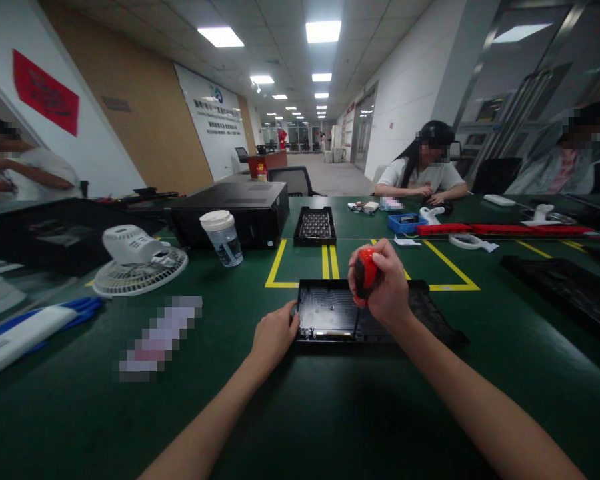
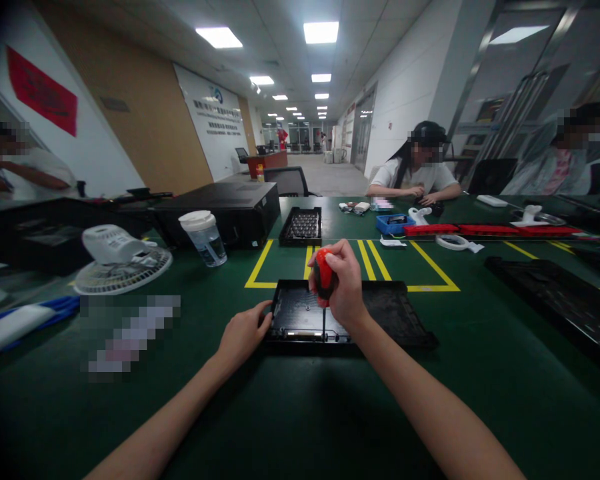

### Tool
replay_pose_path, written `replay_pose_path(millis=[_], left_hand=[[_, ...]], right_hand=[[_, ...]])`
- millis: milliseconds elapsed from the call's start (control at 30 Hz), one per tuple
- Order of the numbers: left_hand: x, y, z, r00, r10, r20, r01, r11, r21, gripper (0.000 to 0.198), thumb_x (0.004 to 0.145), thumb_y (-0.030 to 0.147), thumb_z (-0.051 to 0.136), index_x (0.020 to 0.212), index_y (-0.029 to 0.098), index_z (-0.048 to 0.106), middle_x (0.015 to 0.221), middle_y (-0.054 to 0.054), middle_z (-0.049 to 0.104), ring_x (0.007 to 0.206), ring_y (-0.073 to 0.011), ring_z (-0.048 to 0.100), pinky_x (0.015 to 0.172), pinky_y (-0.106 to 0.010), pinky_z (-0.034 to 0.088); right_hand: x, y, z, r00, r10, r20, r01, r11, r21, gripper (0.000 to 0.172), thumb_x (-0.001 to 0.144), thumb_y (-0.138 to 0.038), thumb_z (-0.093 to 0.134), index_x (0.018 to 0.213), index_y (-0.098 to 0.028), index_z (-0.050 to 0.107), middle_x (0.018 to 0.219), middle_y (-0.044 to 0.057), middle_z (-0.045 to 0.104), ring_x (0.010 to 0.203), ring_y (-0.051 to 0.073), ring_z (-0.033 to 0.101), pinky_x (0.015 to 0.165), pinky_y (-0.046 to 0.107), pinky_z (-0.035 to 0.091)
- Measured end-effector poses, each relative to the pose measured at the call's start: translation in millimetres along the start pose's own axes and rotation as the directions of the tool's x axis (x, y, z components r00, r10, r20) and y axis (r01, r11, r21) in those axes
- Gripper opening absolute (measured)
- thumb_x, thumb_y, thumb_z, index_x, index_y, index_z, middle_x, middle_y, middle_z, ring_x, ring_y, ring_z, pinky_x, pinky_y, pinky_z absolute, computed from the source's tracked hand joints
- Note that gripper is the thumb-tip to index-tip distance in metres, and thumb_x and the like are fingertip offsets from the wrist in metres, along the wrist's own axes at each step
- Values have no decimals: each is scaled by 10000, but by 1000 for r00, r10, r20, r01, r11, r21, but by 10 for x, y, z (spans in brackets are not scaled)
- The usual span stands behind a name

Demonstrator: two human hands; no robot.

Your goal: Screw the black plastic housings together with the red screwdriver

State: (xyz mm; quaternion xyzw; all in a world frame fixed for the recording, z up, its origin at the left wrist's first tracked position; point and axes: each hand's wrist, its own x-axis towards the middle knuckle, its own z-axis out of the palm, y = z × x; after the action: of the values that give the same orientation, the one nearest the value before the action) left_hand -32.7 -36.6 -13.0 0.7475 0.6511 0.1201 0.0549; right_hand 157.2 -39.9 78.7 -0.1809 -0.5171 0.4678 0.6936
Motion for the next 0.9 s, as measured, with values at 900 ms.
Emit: replay_pose_path(millis=[900], left_hand=[[8,-2,21,1000,6,-9,-6,1000,-4,402,862,379,351,1225,241,454,941,-66,664,813,-175,624,715,-265,454]], right_hand=[[-46,27,68,989,-105,-106,94,990,-107,160,778,-216,504,732,-206,352,714,-46,491,399,35,448,311,145,379]])
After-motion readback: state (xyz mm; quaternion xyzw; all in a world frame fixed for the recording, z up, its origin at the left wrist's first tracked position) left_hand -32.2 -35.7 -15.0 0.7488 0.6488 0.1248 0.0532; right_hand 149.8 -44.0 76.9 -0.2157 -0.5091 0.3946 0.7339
